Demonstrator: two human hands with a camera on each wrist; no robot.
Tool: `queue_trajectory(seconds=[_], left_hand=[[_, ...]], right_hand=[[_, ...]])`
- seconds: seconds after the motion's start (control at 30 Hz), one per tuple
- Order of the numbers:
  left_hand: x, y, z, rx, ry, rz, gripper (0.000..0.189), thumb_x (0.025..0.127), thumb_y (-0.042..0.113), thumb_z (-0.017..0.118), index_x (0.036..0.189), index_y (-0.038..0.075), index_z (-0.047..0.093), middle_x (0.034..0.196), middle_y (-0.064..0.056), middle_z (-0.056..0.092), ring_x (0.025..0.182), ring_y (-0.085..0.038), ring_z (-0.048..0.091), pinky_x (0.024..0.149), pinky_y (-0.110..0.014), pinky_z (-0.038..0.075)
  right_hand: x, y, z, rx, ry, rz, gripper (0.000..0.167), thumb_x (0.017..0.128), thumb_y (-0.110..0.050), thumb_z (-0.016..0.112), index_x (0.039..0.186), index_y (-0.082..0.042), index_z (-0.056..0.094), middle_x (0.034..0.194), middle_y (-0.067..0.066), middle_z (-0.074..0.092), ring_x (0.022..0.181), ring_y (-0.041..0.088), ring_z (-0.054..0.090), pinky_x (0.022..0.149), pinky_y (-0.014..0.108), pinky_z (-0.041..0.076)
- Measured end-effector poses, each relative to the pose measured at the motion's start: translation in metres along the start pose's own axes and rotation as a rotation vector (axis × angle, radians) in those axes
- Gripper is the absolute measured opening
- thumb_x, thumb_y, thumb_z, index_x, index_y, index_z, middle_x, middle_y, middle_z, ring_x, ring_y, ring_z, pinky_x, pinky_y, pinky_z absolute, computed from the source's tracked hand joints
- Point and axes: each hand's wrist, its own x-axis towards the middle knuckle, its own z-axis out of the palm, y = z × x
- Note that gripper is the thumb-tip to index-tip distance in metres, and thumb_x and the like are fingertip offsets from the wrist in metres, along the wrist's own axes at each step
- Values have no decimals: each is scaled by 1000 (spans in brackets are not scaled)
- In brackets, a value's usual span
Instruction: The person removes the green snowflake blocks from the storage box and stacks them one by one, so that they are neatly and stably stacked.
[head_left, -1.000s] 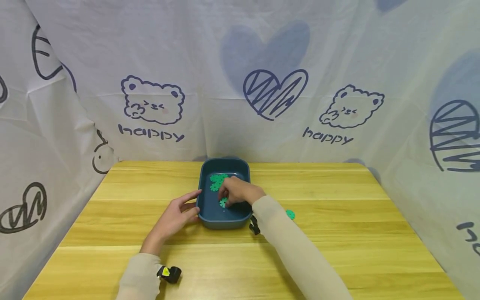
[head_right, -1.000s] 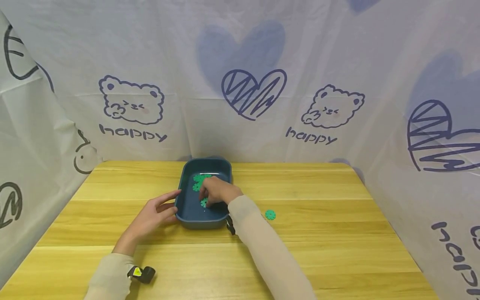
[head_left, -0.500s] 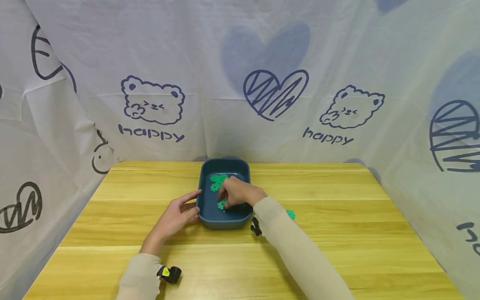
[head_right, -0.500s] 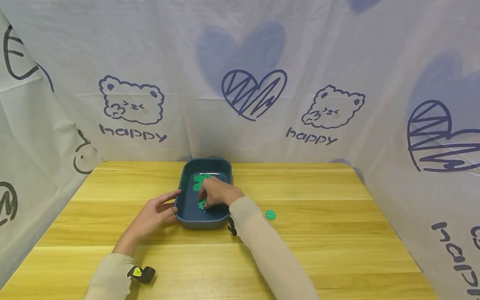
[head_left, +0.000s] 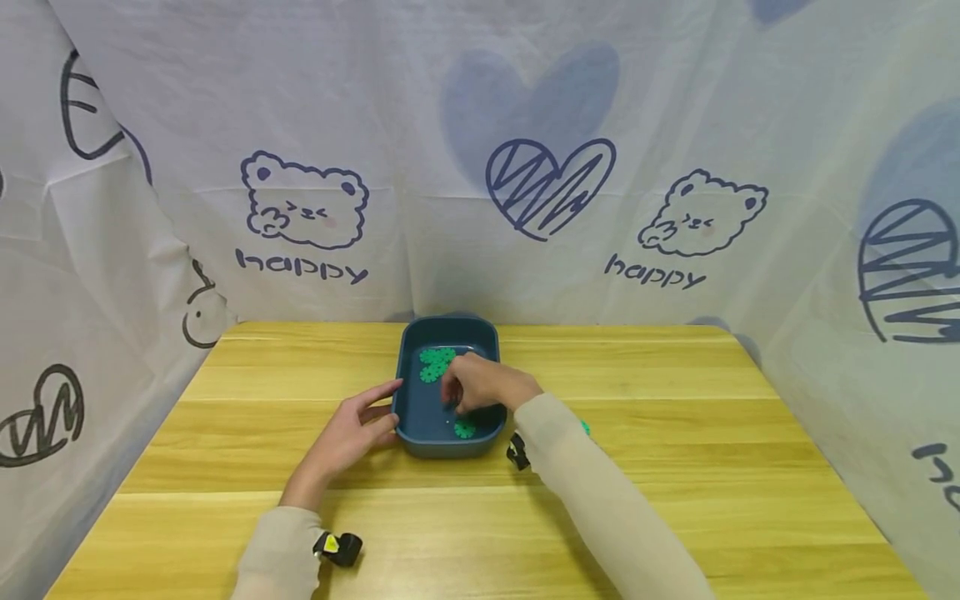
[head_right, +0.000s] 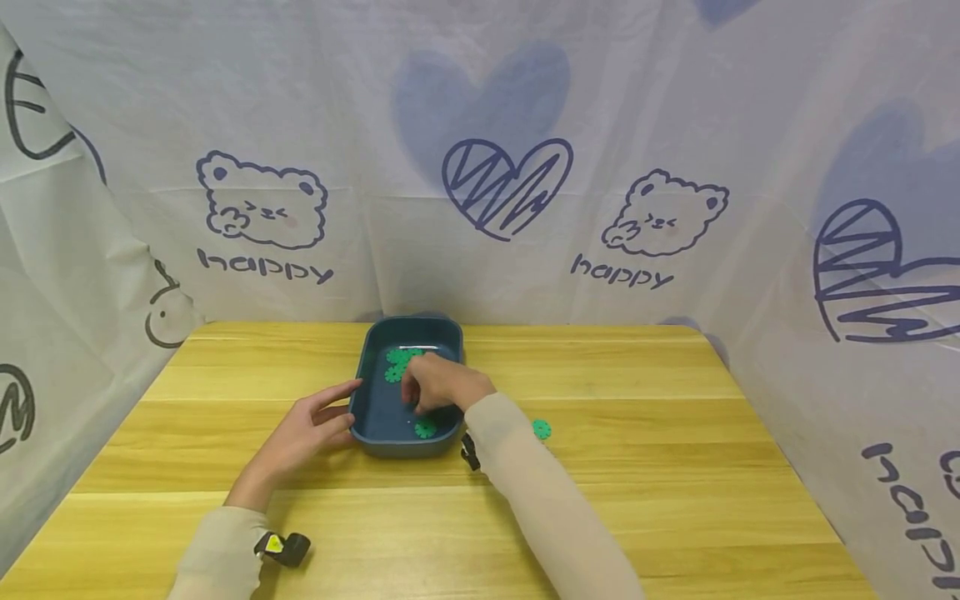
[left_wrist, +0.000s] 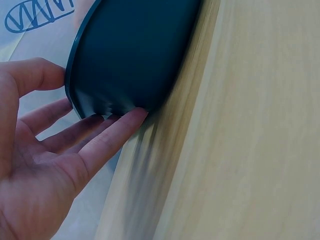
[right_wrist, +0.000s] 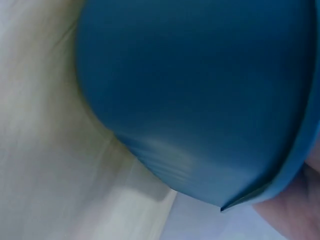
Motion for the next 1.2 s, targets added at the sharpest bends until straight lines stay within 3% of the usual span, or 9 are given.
queue_trajectory(seconds=[0.1, 0.33, 1.2], left_hand=[[0, 0, 0, 4, 2, 0, 59, 102, 4, 56, 158, 2, 39, 162, -27, 37, 137, -47, 54, 97, -37, 62], [-1, 2, 0, 14, 3, -12, 58, 103, 5, 55, 158, 4, 39, 163, -26, 36, 138, -46, 54, 98, -38, 62], [-1, 1, 0, -8, -1, -23, 58, 103, 6, 54, 159, 6, 38, 164, -24, 36, 139, -45, 53, 96, -37, 63]], right_hand=[[-2, -2, 0, 4, -65, 34, 19, 81, -6, 86, 97, -15, 80, 92, -3, 76, 82, 7, 65, 75, 20, 58], [-3, -7, 2, -15, -144, 98, 25, 78, -4, 89, 94, -19, 77, 92, -3, 74, 83, 7, 64, 75, 21, 57], [-7, -11, 5, -60, -170, 120, 28, 75, -5, 91, 87, -23, 75, 87, -5, 70, 79, 8, 60, 69, 21, 54]])
